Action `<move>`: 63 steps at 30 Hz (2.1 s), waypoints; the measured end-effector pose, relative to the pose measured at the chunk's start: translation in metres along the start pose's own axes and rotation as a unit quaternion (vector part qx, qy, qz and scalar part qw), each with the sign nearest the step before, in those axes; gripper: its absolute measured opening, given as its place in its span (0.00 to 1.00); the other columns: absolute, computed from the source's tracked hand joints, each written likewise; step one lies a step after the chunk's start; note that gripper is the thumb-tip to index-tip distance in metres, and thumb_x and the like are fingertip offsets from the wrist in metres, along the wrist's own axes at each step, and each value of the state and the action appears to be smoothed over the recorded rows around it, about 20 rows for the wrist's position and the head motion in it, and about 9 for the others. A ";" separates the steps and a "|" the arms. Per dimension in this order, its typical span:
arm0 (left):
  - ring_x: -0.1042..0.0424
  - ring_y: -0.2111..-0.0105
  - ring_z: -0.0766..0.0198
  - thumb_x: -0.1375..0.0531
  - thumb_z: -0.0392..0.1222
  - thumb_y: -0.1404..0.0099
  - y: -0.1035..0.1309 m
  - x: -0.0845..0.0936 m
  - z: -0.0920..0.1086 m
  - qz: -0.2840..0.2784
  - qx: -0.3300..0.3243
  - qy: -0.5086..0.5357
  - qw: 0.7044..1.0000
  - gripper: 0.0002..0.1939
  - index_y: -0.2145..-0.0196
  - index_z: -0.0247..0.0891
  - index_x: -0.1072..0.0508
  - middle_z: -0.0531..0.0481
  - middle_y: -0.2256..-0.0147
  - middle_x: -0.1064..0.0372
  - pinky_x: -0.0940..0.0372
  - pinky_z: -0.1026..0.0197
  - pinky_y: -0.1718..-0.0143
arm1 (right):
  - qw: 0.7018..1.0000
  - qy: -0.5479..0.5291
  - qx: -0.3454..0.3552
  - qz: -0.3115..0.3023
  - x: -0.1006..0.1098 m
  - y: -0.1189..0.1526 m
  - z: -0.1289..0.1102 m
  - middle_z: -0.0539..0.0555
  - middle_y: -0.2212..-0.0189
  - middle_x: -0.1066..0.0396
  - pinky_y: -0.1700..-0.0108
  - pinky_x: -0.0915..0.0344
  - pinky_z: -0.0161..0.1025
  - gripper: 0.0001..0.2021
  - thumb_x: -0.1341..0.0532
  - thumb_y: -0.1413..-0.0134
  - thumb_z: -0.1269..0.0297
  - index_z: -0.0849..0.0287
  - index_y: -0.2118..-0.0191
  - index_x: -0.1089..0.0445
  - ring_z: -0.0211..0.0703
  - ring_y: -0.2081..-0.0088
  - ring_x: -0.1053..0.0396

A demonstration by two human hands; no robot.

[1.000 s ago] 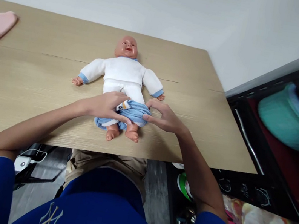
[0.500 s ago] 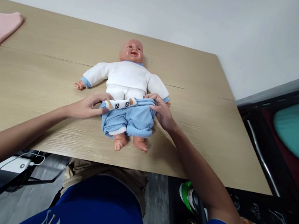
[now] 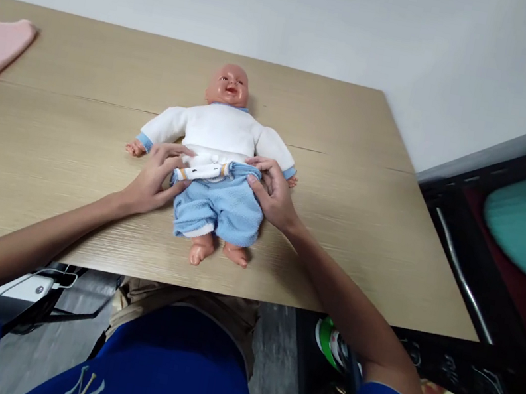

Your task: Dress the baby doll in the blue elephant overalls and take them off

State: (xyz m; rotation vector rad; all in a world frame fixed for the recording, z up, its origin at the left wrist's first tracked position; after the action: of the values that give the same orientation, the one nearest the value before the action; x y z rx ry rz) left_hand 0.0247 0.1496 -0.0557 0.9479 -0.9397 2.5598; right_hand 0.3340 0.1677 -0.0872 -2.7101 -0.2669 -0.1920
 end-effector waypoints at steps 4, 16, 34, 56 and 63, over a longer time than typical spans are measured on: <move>0.23 0.49 0.47 0.38 0.72 0.17 -0.019 -0.013 -0.023 0.070 0.115 0.095 0.986 0.26 0.50 0.45 0.27 0.44 0.52 0.22 0.26 0.41 0.41 | 0.997 0.043 -0.020 0.065 -0.004 -0.013 0.011 0.50 0.61 0.30 0.49 0.26 0.48 0.24 0.33 0.23 0.30 0.47 0.49 0.31 0.49 0.58 0.28; 0.30 0.53 0.52 0.28 0.74 0.30 -0.008 -0.027 -0.040 0.146 0.264 0.211 0.930 0.30 0.56 0.45 0.29 0.49 0.58 0.32 0.30 0.52 0.47 | 0.981 -0.022 -0.152 0.118 -0.008 -0.013 0.056 0.50 0.58 0.29 0.45 0.28 0.45 0.32 0.29 0.39 0.23 0.48 0.56 0.33 0.49 0.53 0.30; 0.22 0.45 0.42 0.27 0.64 0.36 -0.037 -0.022 -0.053 0.116 0.259 0.362 0.888 0.23 0.57 0.45 0.24 0.45 0.54 0.21 0.26 0.46 0.42 | 0.994 0.067 -0.031 0.079 -0.004 -0.026 0.011 0.54 0.56 0.32 0.37 0.32 0.52 0.20 0.27 0.33 0.38 0.48 0.60 0.27 0.55 0.51 0.34; 0.29 0.61 0.57 0.24 0.59 0.34 -0.014 -0.023 -0.071 0.126 0.319 0.377 0.860 0.22 0.56 0.43 0.25 0.52 0.64 0.29 0.31 0.55 0.57 | 0.988 -0.030 -0.152 0.018 0.003 -0.005 0.052 0.49 0.56 0.28 0.43 0.29 0.44 0.32 0.28 0.38 0.23 0.48 0.51 0.27 0.49 0.51 0.31; 0.20 0.59 0.52 0.19 0.62 0.38 -0.031 -0.034 -0.080 0.139 0.332 0.444 0.820 0.27 0.58 0.42 0.23 0.47 0.62 0.21 0.23 0.52 0.58 | 0.985 -0.073 -0.152 0.042 0.003 -0.029 0.054 0.48 0.58 0.29 0.39 0.27 0.43 0.35 0.27 0.44 0.20 0.47 0.54 0.29 0.49 0.50 0.29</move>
State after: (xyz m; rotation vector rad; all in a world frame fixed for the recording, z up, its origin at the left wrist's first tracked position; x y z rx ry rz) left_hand 0.0252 0.2248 -0.1093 -0.3934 0.1174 3.0800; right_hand 0.3354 0.2160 -0.1246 -3.0374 -0.1753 -0.0073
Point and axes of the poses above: each hand's wrist, its own y-axis away from the middle knuckle, its own x-axis out of the back of the hand, z = x × y, the point moved 6 cm from there along -y, towards the middle knuckle
